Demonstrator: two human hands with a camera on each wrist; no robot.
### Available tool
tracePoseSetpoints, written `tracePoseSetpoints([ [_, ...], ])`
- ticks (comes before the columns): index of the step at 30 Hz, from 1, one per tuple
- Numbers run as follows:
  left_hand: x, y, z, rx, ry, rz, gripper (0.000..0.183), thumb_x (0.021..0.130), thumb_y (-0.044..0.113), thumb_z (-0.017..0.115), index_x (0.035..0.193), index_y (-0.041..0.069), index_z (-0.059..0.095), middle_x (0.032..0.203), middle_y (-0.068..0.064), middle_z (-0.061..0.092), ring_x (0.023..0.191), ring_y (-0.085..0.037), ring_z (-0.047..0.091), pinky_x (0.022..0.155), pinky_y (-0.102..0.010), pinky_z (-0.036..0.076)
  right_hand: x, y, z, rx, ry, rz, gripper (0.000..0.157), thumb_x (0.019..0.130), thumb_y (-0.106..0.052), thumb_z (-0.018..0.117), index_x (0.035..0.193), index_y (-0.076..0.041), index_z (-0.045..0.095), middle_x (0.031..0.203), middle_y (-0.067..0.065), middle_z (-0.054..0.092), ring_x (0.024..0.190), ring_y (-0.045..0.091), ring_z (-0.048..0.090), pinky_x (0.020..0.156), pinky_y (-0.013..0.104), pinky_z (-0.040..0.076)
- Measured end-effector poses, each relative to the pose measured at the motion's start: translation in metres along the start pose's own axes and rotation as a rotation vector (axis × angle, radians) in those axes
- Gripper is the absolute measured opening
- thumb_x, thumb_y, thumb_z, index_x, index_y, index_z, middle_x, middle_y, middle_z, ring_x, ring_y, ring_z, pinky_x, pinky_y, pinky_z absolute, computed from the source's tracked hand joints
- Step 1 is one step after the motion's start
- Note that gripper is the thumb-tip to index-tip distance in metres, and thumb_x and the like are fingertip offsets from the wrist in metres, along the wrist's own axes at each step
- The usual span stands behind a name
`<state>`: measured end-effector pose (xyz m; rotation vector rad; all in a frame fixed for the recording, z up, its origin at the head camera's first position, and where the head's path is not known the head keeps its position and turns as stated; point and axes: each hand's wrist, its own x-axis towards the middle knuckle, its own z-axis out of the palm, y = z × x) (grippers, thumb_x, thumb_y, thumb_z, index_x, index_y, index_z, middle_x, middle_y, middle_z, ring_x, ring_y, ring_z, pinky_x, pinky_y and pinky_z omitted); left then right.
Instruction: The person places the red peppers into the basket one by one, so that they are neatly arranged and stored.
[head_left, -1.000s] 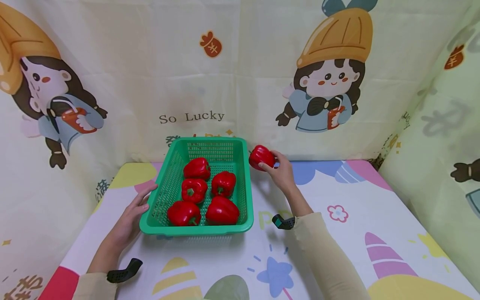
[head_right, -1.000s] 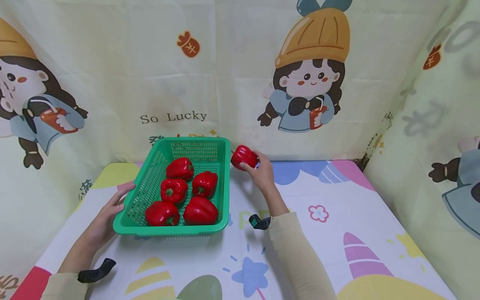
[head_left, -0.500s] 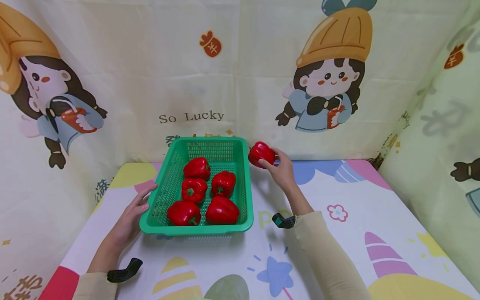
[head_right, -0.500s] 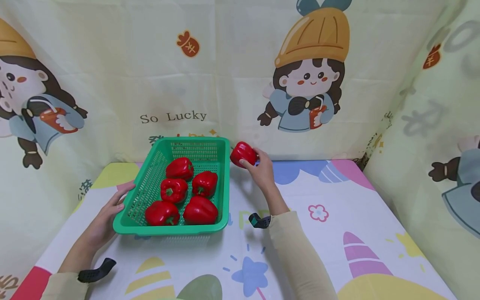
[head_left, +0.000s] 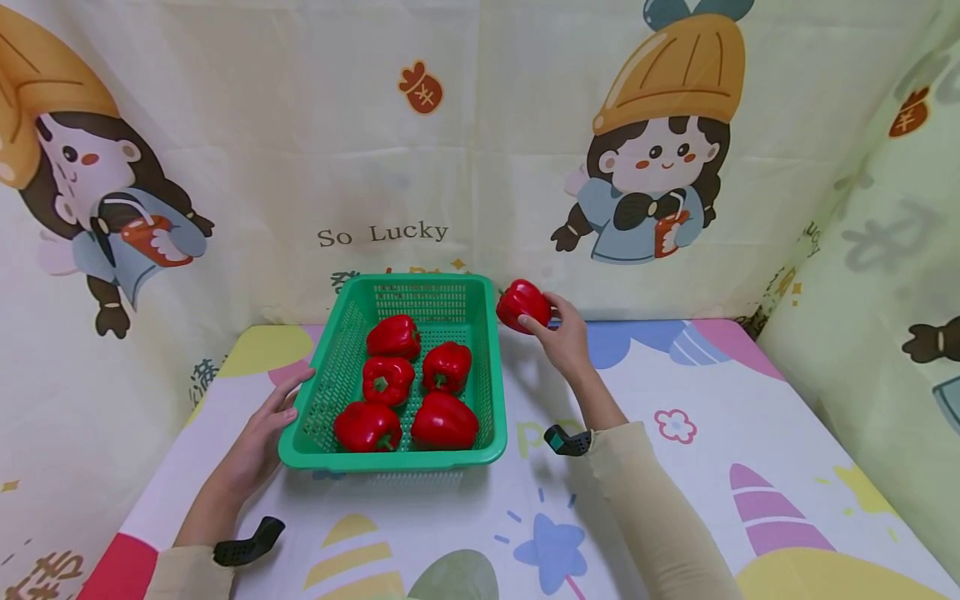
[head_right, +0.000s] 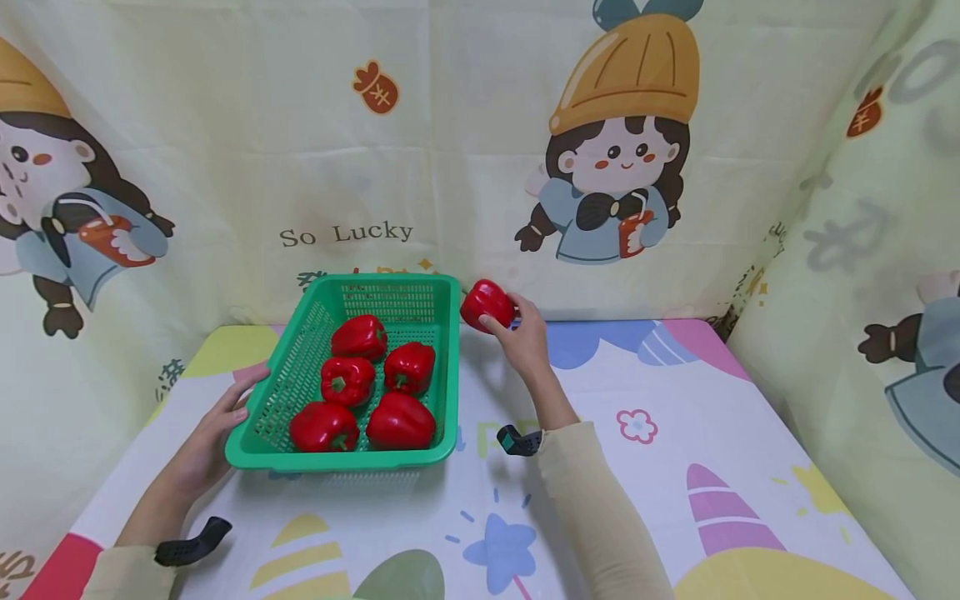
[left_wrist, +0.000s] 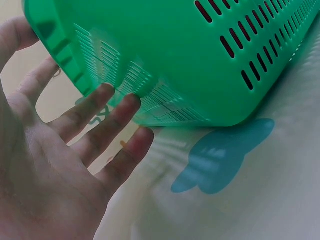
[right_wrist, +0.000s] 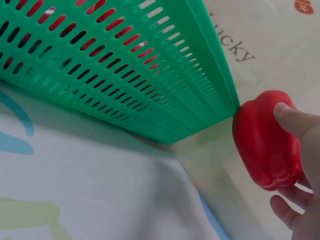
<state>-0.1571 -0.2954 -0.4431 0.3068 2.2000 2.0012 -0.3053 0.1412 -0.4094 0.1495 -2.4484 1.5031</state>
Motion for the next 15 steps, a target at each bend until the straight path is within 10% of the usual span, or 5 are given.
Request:
tracePoseSetpoints([
  [15, 0.0003, -0.0008, -0.0001, 0.003, 0.008, -0.006, 0.054, 0.103, 0.031, 0.032, 0.155, 0.031, 0.017, 0.158, -0.003, 0.017, 0.122, 0.005, 0.041, 0.091, -0.020, 0.048, -0.0005, -0.0056, -0.0007, 0.018, 0.017, -0.019, 0.069, 0.085, -0.041, 0.072, 0.142, -0.012, 0.046, 0.138, 0.009, 0.051, 0.119, 0.028, 0.051, 0.092, 0.046, 0.052],
])
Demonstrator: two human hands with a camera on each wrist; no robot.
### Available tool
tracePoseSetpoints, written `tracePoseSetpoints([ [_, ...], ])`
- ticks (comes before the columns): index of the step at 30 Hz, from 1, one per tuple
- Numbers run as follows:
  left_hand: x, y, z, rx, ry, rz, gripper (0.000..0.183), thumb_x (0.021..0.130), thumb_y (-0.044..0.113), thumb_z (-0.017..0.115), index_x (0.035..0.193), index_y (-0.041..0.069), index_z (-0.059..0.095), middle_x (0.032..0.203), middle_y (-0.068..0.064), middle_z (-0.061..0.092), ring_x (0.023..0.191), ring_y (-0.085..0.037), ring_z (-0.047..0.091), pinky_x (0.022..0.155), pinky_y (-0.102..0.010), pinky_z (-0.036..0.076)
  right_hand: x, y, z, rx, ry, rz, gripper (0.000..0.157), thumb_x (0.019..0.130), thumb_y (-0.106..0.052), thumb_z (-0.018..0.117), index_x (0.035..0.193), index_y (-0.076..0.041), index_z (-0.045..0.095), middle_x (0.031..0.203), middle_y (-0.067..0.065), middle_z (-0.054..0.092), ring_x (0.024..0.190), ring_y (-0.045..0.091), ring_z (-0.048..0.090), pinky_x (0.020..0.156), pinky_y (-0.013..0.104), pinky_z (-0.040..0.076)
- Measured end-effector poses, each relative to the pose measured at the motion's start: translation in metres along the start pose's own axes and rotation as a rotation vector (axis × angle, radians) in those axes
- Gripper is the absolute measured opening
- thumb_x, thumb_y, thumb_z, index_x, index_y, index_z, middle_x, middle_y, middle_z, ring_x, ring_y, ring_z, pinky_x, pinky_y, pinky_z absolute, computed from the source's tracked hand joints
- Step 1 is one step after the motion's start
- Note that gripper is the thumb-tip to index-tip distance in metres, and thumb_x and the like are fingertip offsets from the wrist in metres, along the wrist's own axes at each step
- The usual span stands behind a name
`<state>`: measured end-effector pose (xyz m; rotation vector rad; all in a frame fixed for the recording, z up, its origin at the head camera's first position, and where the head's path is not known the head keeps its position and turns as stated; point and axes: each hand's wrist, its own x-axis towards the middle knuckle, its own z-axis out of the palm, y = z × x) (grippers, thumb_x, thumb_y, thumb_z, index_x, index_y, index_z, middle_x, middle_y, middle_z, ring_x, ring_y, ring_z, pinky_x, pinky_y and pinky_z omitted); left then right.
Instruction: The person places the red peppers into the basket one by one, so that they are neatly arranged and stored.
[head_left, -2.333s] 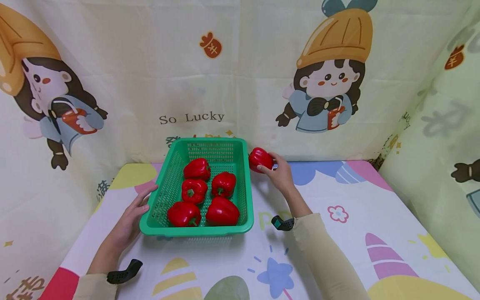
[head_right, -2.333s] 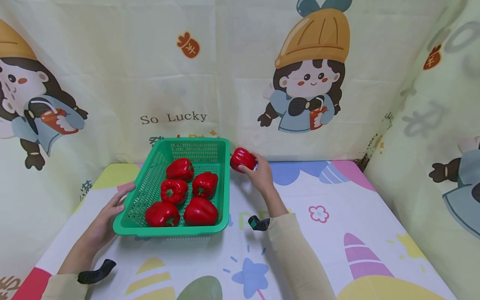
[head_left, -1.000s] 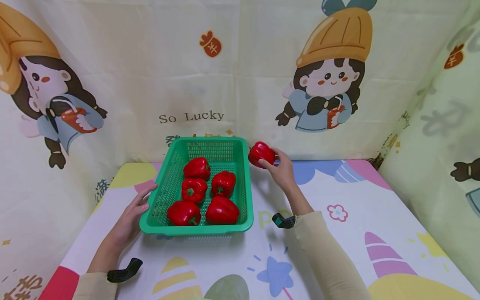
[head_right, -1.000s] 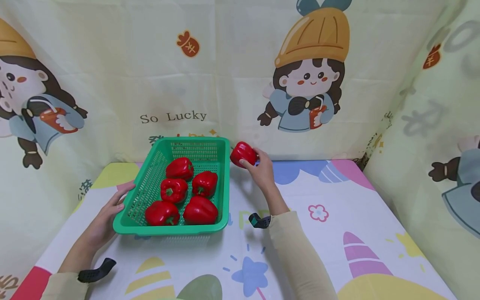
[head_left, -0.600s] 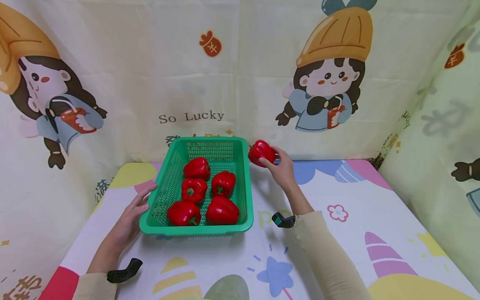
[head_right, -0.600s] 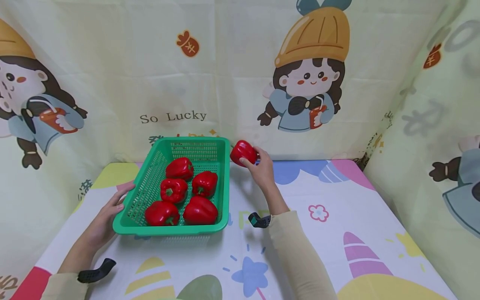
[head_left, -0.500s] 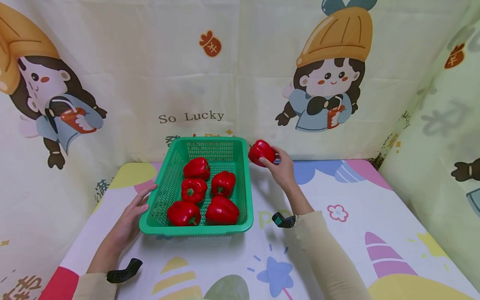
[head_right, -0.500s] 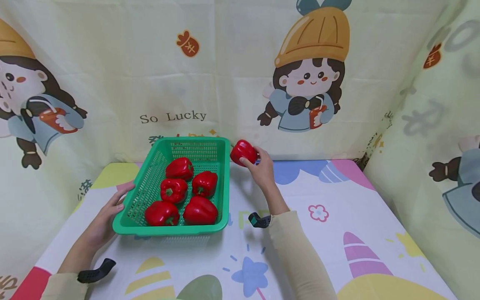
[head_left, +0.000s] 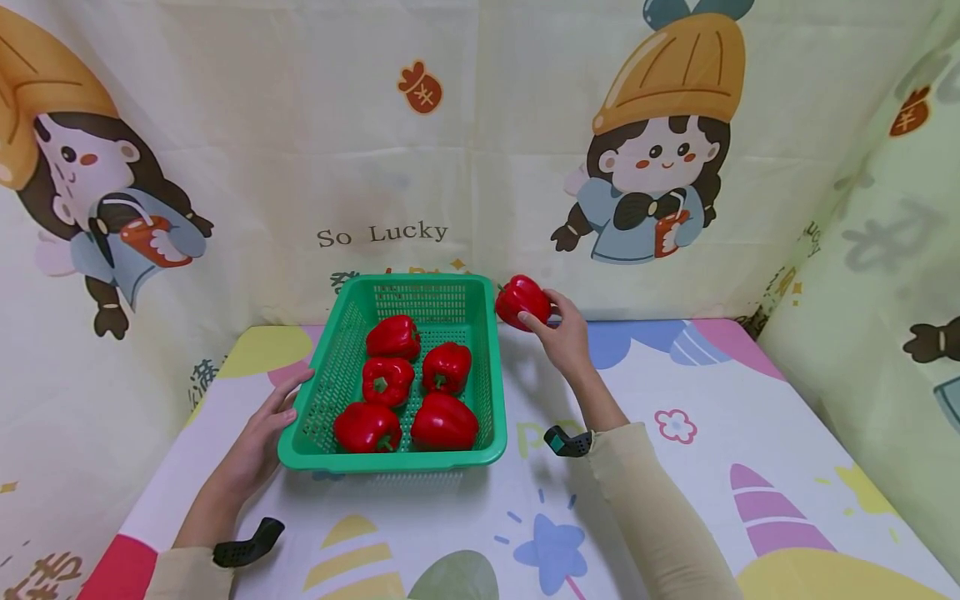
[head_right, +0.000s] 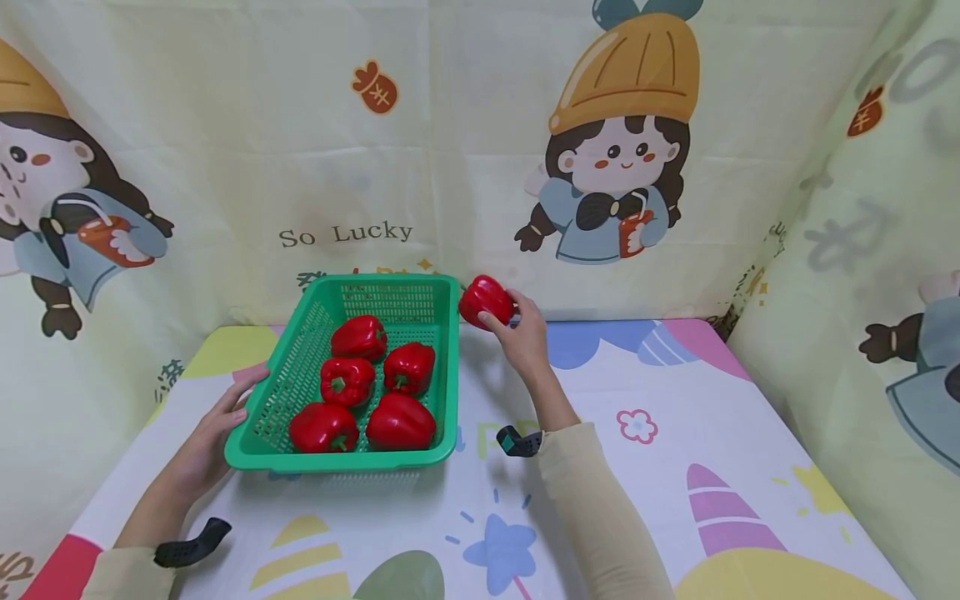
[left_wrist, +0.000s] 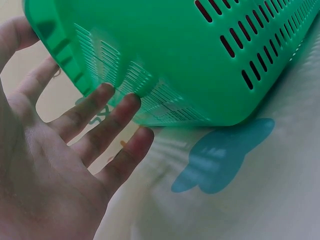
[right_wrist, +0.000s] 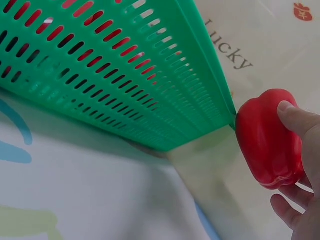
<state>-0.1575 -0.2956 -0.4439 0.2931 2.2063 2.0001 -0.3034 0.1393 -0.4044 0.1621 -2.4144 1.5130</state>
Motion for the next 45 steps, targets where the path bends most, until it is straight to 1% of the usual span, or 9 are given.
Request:
tracePoseSetpoints([
  [3, 0.000, 0.000, 0.000, -0.002, -0.005, 0.000, 0.054, 0.103, 0.030, 0.032, 0.155, 0.031, 0.017, 0.159, -0.003, 0.017, 0.123, 0.005, 0.041, 0.091, -0.020, 0.048, -0.001, -0.003, -0.001, 0.010, -0.005, 0.002, 0.071, 0.084, -0.041, 0.072, 0.143, -0.013, 0.044, 0.139, 0.008, 0.050, 0.119, 0.027, 0.050, 0.092, 0.046, 0.052],
  [13, 0.000, 0.000, 0.000, -0.012, -0.014, 0.010, 0.054, 0.103, 0.030, 0.031, 0.155, 0.030, 0.017, 0.157, 0.002, 0.020, 0.123, 0.005, 0.042, 0.091, -0.021, 0.048, -0.001, -0.010, 0.002, 0.008, -0.024, -0.024, 0.070, 0.083, -0.044, 0.072, 0.142, -0.016, 0.045, 0.138, 0.006, 0.051, 0.119, 0.026, 0.051, 0.091, 0.044, 0.053],
  [19, -0.001, 0.000, 0.000, -0.006, -0.016, 0.007, 0.054, 0.103, 0.030, 0.030, 0.155, 0.030, 0.016, 0.158, -0.001, 0.017, 0.123, 0.005, 0.041, 0.091, -0.021, 0.048, -0.002, -0.015, 0.003, 0.021, -0.032, -0.034, 0.068, 0.083, -0.043, 0.073, 0.141, -0.018, 0.046, 0.137, 0.005, 0.051, 0.119, 0.026, 0.051, 0.091, 0.043, 0.053],
  [23, -0.001, 0.000, 0.000, -0.009, -0.021, 0.012, 0.053, 0.104, 0.030, 0.030, 0.155, 0.030, 0.016, 0.159, -0.003, 0.014, 0.124, 0.004, 0.039, 0.092, -0.021, 0.048, -0.002, -0.018, 0.004, 0.029, -0.034, -0.051, 0.068, 0.083, -0.040, 0.073, 0.141, -0.017, 0.046, 0.137, 0.005, 0.051, 0.119, 0.025, 0.051, 0.091, 0.043, 0.053],
  [31, 0.000, 0.000, 0.000, -0.022, -0.026, 0.018, 0.053, 0.104, 0.030, 0.030, 0.155, 0.030, 0.016, 0.159, -0.003, 0.014, 0.124, 0.004, 0.040, 0.092, -0.021, 0.048, -0.003, -0.025, 0.005, 0.036, -0.051, -0.062, 0.070, 0.082, -0.039, 0.075, 0.141, -0.016, 0.046, 0.137, 0.004, 0.051, 0.118, 0.024, 0.051, 0.090, 0.043, 0.053],
  [37, 0.000, -0.001, 0.000, -0.014, -0.024, 0.020, 0.053, 0.104, 0.030, 0.030, 0.155, 0.030, 0.017, 0.160, -0.004, 0.013, 0.124, 0.004, 0.040, 0.092, -0.021, 0.048, -0.003, -0.027, 0.007, 0.041, -0.064, -0.072, 0.069, 0.084, -0.038, 0.073, 0.141, -0.013, 0.045, 0.136, 0.006, 0.051, 0.118, 0.025, 0.050, 0.090, 0.043, 0.053],
  [45, 0.000, -0.001, 0.000, -0.015, -0.018, 0.022, 0.053, 0.104, 0.030, 0.030, 0.155, 0.030, 0.017, 0.160, -0.004, 0.013, 0.124, 0.004, 0.040, 0.092, -0.021, 0.049, -0.002, -0.028, 0.009, 0.033, -0.089, -0.080, 0.069, 0.084, -0.041, 0.072, 0.142, -0.016, 0.045, 0.136, 0.005, 0.051, 0.118, 0.024, 0.050, 0.090, 0.042, 0.054],
])
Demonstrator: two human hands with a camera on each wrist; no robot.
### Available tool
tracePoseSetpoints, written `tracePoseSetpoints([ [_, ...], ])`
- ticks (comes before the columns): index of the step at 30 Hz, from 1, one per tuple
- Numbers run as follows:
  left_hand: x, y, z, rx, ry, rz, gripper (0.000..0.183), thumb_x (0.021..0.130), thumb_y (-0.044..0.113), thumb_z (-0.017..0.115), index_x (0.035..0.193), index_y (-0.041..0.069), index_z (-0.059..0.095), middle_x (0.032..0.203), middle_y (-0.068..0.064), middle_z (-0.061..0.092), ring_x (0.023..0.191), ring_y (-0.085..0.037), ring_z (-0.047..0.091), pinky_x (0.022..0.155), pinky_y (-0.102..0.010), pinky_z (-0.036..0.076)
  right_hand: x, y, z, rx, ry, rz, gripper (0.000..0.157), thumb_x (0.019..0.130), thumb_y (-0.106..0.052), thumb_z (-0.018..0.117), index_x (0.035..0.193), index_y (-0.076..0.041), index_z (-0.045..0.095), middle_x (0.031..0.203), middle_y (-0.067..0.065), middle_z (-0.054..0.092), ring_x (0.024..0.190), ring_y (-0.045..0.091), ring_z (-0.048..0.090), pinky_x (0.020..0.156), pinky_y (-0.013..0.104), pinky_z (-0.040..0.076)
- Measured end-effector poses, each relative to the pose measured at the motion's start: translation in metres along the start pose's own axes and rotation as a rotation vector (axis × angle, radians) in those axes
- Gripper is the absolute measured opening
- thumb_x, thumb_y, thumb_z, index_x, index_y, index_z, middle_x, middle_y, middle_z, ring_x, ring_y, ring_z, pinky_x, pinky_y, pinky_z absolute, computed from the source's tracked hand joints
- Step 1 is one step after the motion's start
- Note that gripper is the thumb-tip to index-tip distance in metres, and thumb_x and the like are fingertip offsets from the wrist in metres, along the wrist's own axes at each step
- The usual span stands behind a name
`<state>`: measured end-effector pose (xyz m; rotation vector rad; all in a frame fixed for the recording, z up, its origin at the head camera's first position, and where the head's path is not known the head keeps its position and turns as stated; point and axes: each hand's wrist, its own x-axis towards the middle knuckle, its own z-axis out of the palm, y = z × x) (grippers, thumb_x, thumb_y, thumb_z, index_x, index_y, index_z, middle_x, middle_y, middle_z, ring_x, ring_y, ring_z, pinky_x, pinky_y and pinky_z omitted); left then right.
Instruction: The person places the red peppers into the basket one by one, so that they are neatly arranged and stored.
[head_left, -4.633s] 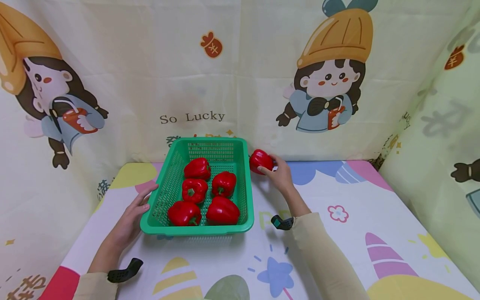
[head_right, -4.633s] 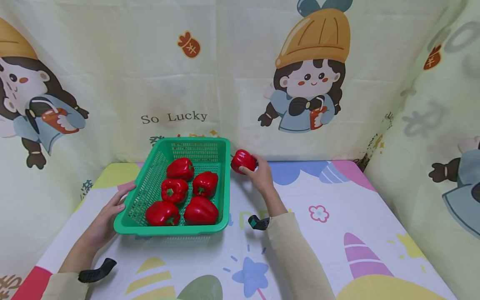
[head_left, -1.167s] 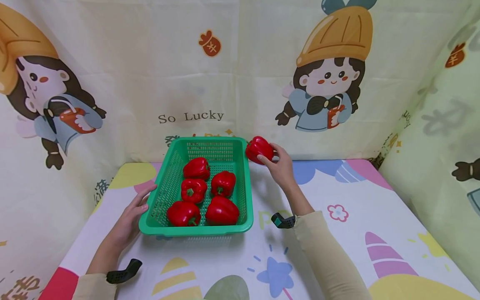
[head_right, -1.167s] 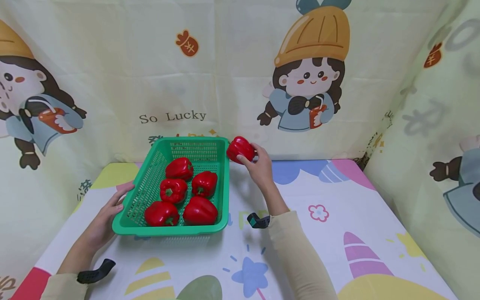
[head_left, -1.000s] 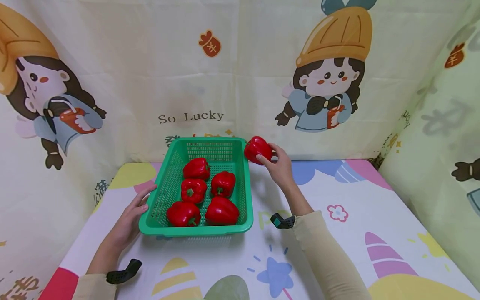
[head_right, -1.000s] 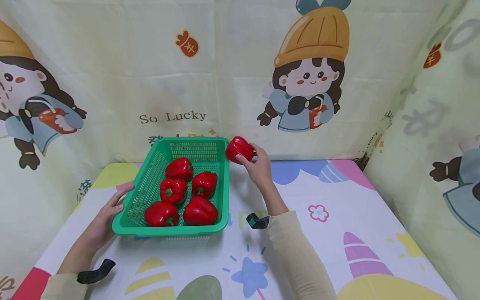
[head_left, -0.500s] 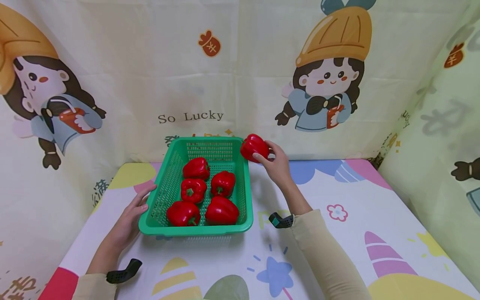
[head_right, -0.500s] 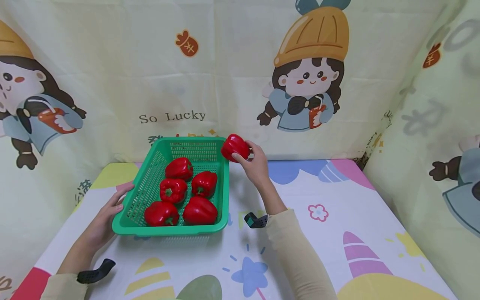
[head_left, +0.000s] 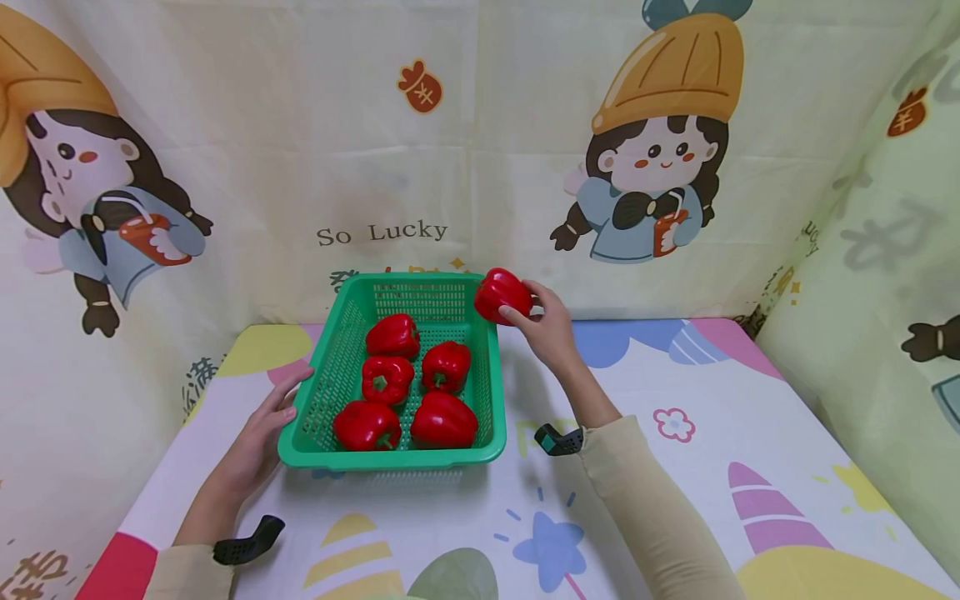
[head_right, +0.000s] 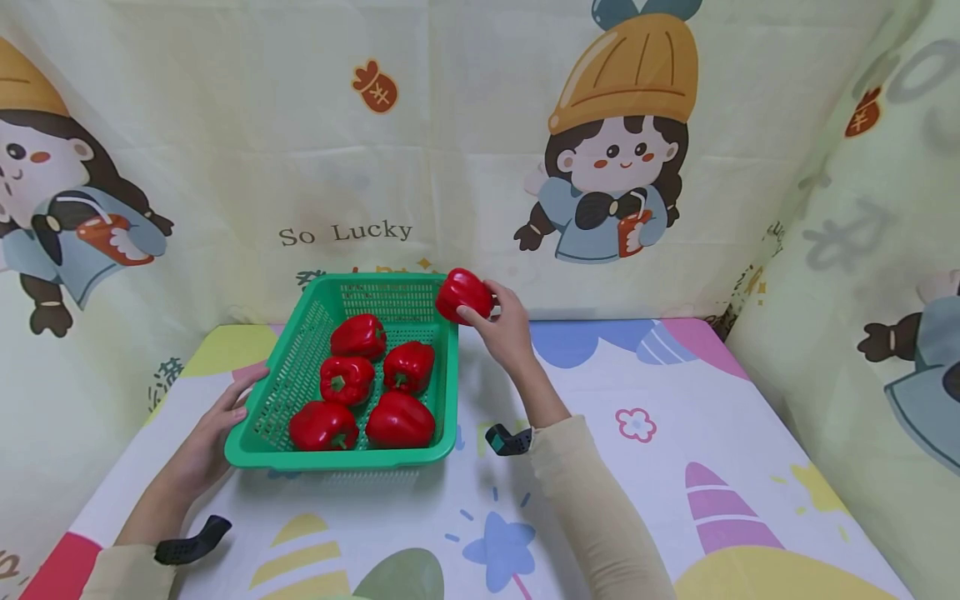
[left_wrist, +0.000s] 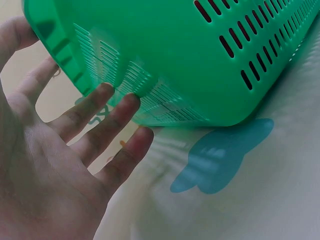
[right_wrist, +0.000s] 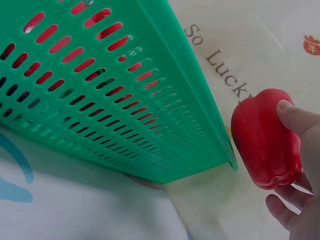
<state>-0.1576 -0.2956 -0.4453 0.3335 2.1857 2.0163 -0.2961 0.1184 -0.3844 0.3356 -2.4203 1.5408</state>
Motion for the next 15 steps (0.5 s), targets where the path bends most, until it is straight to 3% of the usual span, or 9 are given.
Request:
tracePoseSetpoints([
  [15, 0.0000, 0.0016, 0.0010, 0.009, 0.013, -0.022, 0.054, 0.103, 0.032, 0.031, 0.155, 0.031, 0.017, 0.162, -0.008, 0.007, 0.126, 0.000, 0.035, 0.092, -0.020, 0.048, 0.0013, -0.0043, 0.0043, 0.003, -0.024, -0.016, 0.067, 0.084, -0.036, 0.073, 0.141, -0.013, 0.045, 0.137, 0.006, 0.051, 0.117, 0.024, 0.050, 0.090, 0.042, 0.054],
])
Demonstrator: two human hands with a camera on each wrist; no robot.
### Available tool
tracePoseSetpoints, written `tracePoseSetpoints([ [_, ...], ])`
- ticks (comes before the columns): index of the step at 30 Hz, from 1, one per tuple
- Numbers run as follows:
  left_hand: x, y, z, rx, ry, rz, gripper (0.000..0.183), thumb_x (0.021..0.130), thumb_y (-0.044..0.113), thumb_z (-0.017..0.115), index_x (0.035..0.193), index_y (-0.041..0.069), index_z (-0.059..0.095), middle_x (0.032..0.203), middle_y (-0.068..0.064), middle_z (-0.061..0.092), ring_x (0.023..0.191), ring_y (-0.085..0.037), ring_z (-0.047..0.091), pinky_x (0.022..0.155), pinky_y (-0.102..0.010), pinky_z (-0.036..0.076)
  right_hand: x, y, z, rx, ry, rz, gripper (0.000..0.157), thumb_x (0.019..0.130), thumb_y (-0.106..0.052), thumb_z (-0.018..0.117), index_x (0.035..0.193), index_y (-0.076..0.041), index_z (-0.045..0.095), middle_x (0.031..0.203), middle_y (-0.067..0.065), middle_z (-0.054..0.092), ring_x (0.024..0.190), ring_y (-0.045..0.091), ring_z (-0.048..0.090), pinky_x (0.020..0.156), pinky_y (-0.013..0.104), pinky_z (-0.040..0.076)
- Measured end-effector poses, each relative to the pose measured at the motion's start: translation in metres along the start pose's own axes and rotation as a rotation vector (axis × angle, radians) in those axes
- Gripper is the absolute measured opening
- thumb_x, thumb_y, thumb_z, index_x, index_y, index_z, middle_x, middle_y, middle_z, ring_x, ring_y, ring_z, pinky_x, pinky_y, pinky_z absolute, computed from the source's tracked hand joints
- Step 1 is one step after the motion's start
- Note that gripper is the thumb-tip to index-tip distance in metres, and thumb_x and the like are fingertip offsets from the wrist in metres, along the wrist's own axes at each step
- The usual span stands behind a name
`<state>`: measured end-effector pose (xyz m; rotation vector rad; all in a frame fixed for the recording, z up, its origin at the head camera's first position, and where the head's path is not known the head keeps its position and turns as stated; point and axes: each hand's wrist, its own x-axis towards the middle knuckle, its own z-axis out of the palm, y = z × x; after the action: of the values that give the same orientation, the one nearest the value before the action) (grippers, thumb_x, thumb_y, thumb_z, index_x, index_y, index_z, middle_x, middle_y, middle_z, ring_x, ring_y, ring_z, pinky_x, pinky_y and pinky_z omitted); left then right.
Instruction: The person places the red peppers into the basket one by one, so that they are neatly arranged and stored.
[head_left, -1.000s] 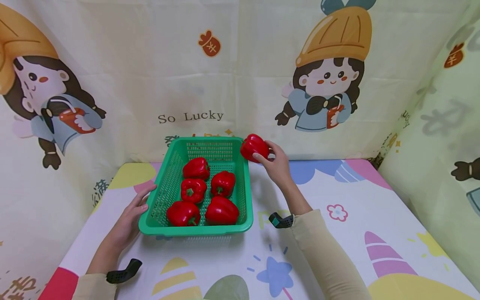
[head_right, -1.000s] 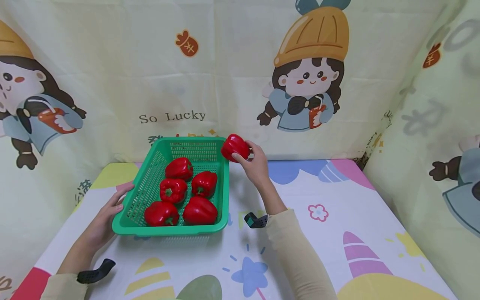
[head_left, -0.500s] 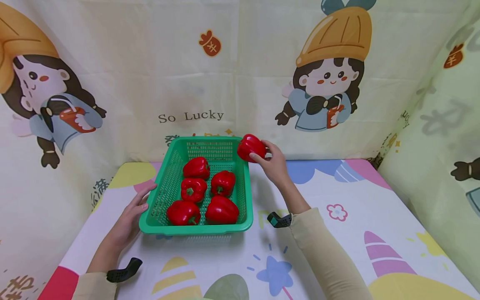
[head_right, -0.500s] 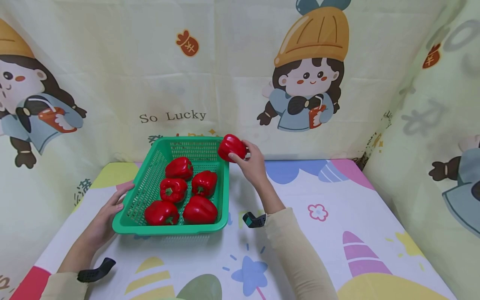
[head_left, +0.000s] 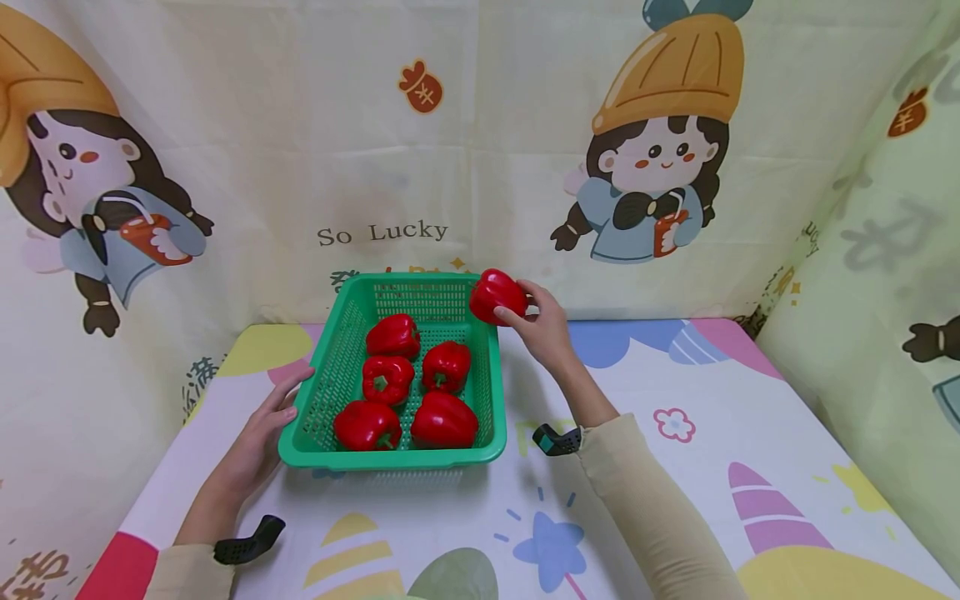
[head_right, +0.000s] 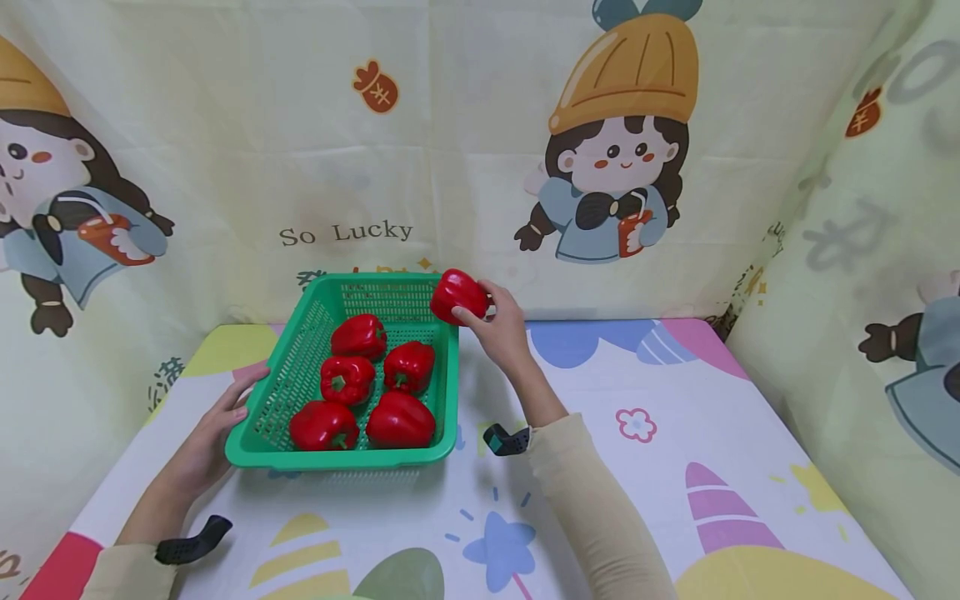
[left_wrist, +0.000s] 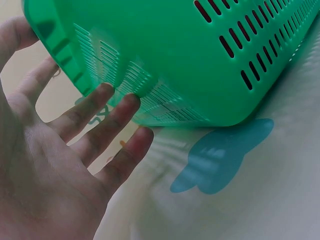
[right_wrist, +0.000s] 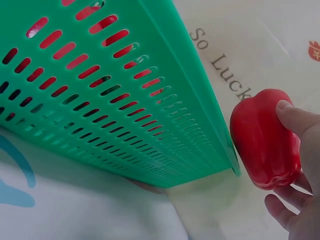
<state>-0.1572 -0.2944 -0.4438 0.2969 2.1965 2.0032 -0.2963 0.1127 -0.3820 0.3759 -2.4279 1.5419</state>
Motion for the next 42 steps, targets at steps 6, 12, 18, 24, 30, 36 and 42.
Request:
tracePoseSetpoints([
  [6, 0.0010, -0.0006, 0.0001, 0.004, 0.005, -0.005, 0.054, 0.103, 0.032, 0.032, 0.155, 0.032, 0.018, 0.162, -0.008, 0.007, 0.126, -0.001, 0.035, 0.092, -0.020, 0.048, 0.0006, -0.0010, 0.0012, -0.001, 0.000, 0.000, 0.066, 0.085, -0.036, 0.073, 0.141, -0.014, 0.046, 0.135, 0.006, 0.052, 0.116, 0.024, 0.051, 0.089, 0.042, 0.054],
  [12, 0.0015, -0.0006, 0.0000, 0.005, 0.005, -0.006, 0.053, 0.103, 0.033, 0.032, 0.155, 0.032, 0.018, 0.162, -0.009, 0.007, 0.125, 0.000, 0.036, 0.092, -0.020, 0.047, 0.0024, -0.0019, 0.0029, 0.004, -0.004, -0.005, 0.062, 0.086, -0.034, 0.071, 0.140, -0.013, 0.048, 0.134, 0.006, 0.053, 0.114, 0.023, 0.052, 0.088, 0.041, 0.054],
  [18, 0.0016, -0.0006, 0.0000, 0.008, 0.007, -0.007, 0.054, 0.103, 0.032, 0.032, 0.155, 0.032, 0.018, 0.162, -0.008, 0.007, 0.126, -0.001, 0.034, 0.092, -0.020, 0.048, 0.0028, -0.0052, 0.0038, -0.002, -0.013, -0.011, 0.060, 0.087, -0.033, 0.071, 0.139, -0.013, 0.048, 0.133, 0.006, 0.054, 0.113, 0.023, 0.052, 0.087, 0.040, 0.054],
  [24, 0.0015, -0.0001, -0.0001, 0.008, 0.005, -0.006, 0.053, 0.103, 0.032, 0.032, 0.155, 0.031, 0.018, 0.162, -0.009, 0.006, 0.127, -0.002, 0.032, 0.092, -0.019, 0.047, 0.0032, -0.0072, 0.0050, -0.011, -0.030, -0.011, 0.064, 0.086, -0.033, 0.072, 0.141, -0.013, 0.046, 0.134, 0.006, 0.053, 0.115, 0.023, 0.051, 0.087, 0.040, 0.054],
  [30, 0.0017, -0.0005, -0.0005, 0.003, 0.002, -0.005, 0.053, 0.104, 0.031, 0.031, 0.155, 0.031, 0.018, 0.161, -0.009, 0.007, 0.125, -0.001, 0.034, 0.092, -0.019, 0.047, 0.0041, -0.0065, 0.0062, -0.012, -0.045, -0.013, 0.068, 0.083, -0.030, 0.075, 0.142, -0.012, 0.045, 0.135, 0.006, 0.052, 0.116, 0.024, 0.051, 0.087, 0.041, 0.055],
  [36, 0.0017, -0.0007, -0.0006, -0.006, -0.007, 0.005, 0.053, 0.104, 0.030, 0.031, 0.155, 0.030, 0.018, 0.160, -0.006, 0.011, 0.124, 0.002, 0.037, 0.092, -0.020, 0.048, 0.0042, -0.0056, 0.0063, 0.010, -0.056, 0.006, 0.069, 0.082, -0.029, 0.076, 0.142, -0.014, 0.045, 0.133, 0.007, 0.053, 0.115, 0.028, 0.053, 0.087, 0.042, 0.055],
  [42, 0.0011, -0.0001, -0.0006, -0.003, -0.011, 0.008, 0.053, 0.104, 0.030, 0.030, 0.155, 0.030, 0.017, 0.161, -0.006, 0.009, 0.125, 0.002, 0.036, 0.092, -0.021, 0.048, 0.0035, -0.0063, 0.0066, 0.033, -0.070, 0.010, 0.067, 0.085, -0.030, 0.074, 0.142, -0.011, 0.045, 0.132, 0.010, 0.055, 0.109, 0.031, 0.060, 0.088, 0.043, 0.055],
])
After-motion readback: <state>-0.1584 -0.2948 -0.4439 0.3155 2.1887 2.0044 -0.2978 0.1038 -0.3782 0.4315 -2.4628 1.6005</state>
